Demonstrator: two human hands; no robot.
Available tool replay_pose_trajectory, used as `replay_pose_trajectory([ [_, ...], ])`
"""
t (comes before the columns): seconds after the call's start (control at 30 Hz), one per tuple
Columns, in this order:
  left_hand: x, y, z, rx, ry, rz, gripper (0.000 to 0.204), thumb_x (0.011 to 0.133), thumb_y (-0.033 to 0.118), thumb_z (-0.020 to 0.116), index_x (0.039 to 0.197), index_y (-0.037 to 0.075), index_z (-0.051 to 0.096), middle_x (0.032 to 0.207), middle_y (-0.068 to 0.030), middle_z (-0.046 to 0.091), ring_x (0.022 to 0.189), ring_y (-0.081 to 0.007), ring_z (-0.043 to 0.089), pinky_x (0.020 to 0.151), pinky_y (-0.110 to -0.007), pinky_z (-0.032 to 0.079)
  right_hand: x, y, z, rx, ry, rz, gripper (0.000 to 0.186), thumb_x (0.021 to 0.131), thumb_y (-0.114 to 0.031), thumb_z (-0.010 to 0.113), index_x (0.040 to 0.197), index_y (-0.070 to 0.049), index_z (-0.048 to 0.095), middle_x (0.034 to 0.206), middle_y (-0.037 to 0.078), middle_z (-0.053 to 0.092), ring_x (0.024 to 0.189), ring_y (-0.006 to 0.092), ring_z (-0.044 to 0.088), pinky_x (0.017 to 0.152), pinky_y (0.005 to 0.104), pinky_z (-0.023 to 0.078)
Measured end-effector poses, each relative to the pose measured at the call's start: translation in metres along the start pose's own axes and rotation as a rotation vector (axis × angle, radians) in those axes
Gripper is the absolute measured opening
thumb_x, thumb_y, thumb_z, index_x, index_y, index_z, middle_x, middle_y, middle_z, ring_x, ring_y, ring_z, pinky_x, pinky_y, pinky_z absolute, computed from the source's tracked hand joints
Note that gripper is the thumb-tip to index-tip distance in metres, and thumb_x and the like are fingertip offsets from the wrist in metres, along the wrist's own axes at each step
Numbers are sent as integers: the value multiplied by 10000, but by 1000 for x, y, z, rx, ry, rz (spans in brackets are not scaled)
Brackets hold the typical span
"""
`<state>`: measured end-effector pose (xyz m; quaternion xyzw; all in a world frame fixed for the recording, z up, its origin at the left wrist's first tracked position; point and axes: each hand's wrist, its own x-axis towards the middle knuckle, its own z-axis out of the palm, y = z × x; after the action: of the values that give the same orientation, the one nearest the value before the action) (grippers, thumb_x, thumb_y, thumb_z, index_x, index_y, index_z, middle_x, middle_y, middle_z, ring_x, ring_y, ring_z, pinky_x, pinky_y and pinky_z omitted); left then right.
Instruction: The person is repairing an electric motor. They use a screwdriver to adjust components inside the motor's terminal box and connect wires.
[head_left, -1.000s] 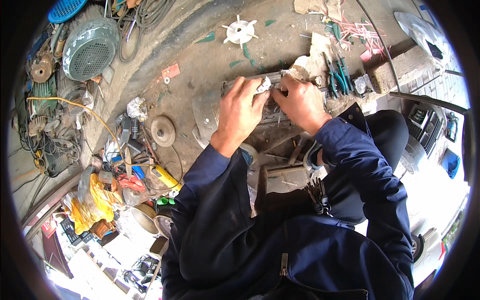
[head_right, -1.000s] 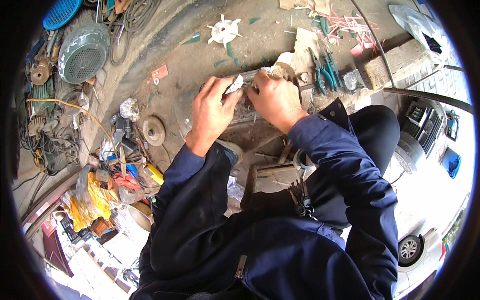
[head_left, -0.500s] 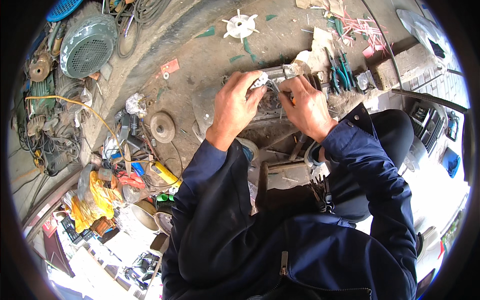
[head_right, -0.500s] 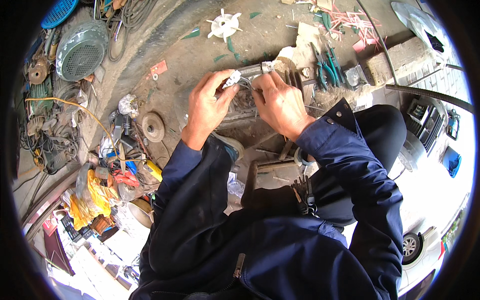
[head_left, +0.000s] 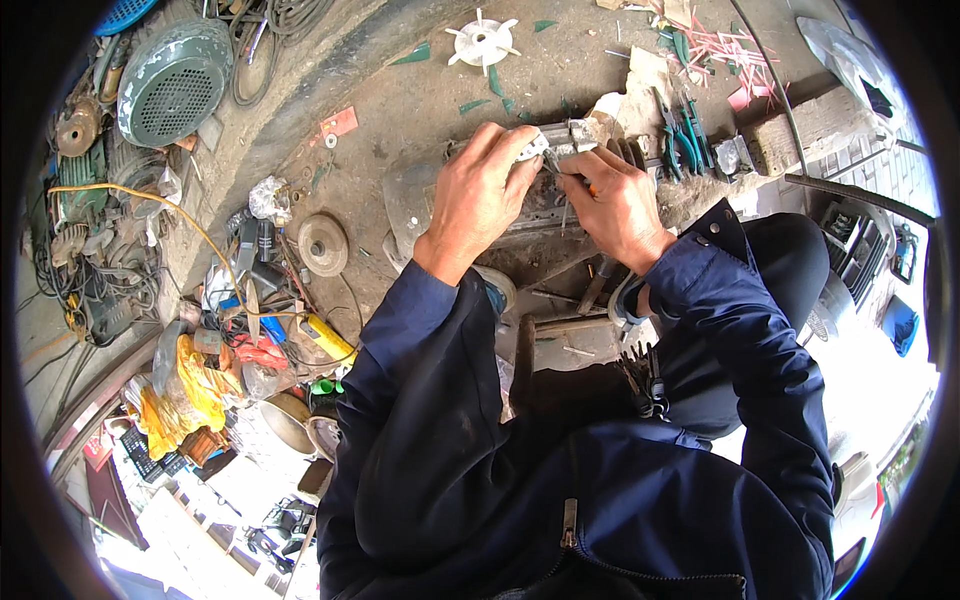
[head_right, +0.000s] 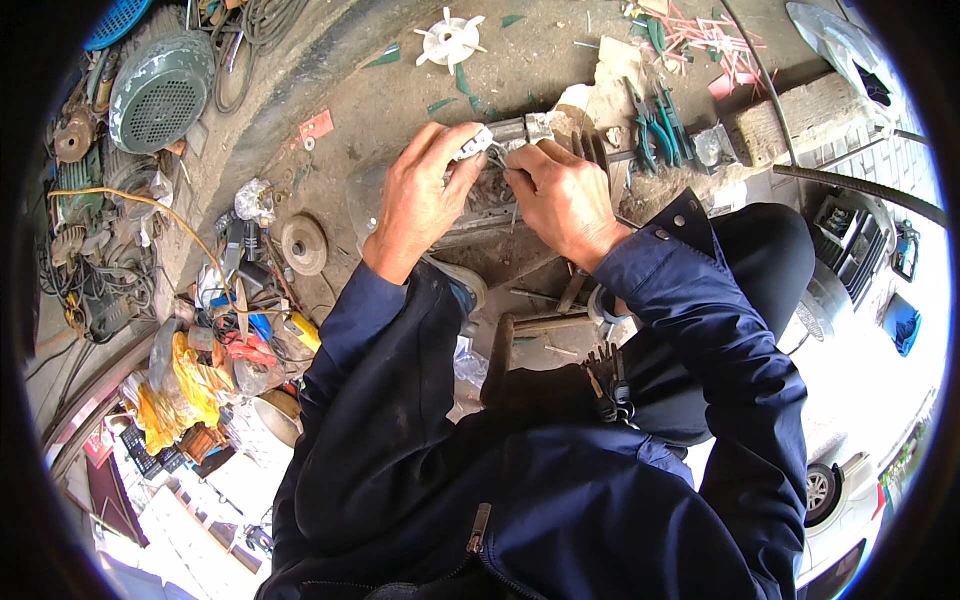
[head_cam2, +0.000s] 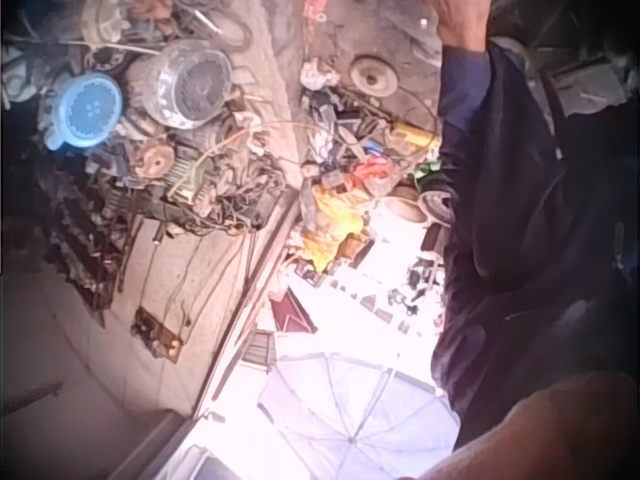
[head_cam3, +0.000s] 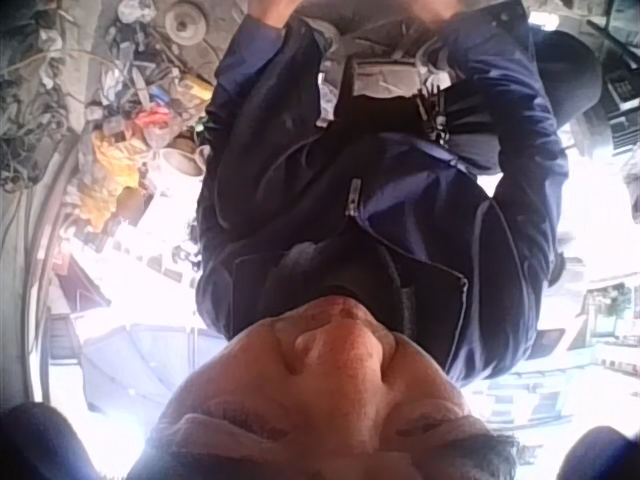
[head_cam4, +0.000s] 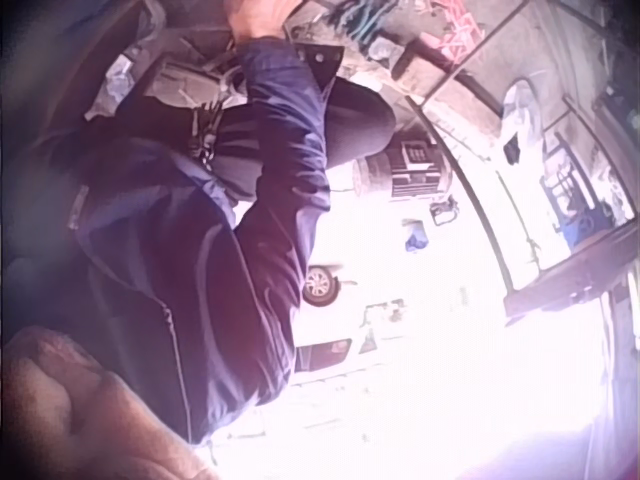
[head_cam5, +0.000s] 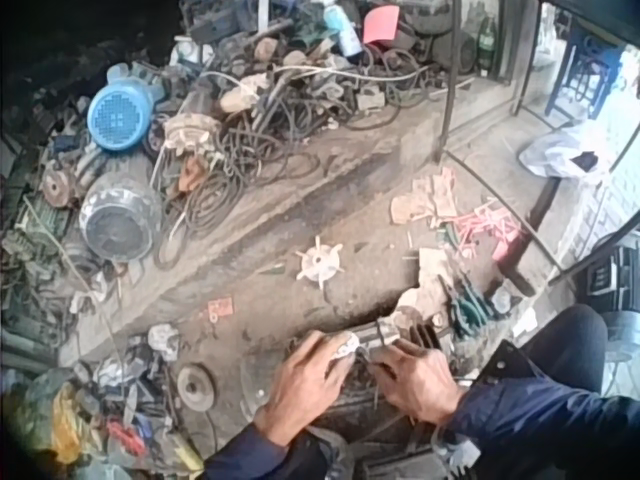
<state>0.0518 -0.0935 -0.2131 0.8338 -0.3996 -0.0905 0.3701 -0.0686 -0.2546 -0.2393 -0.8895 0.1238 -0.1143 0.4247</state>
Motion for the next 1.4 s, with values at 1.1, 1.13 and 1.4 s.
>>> replay_pose_trajectory([
  [1.1,-15,-10,16,81,112,172,329,792,48,821,1104,55,719,935,-80,661,813,-285,687,710,-381,570,-1,4,5,-6,39,-58,130,908,-210,738,1008,-131,760,940,96,732,818,359,719,727,435,594],
  [1.13,-15,-10,16,86,111,172,329,791,49,822,1103,55,719,932,-80,659,811,-285,687,707,-382,570,-1,4,5,-4,39,-57,128,908,-210,737,1007,-132,759,937,96,731,818,360,718,727,435,594],
  [1.4,-15,-7,14,54,74,116,318,836,32,797,1144,76,729,962,-105,679,838,-322,691,717,-374,555,0,4,5,-18,44,-56,110,906,-210,732,992,-143,752,916,107,725,815,373,713,720,451,588],
])
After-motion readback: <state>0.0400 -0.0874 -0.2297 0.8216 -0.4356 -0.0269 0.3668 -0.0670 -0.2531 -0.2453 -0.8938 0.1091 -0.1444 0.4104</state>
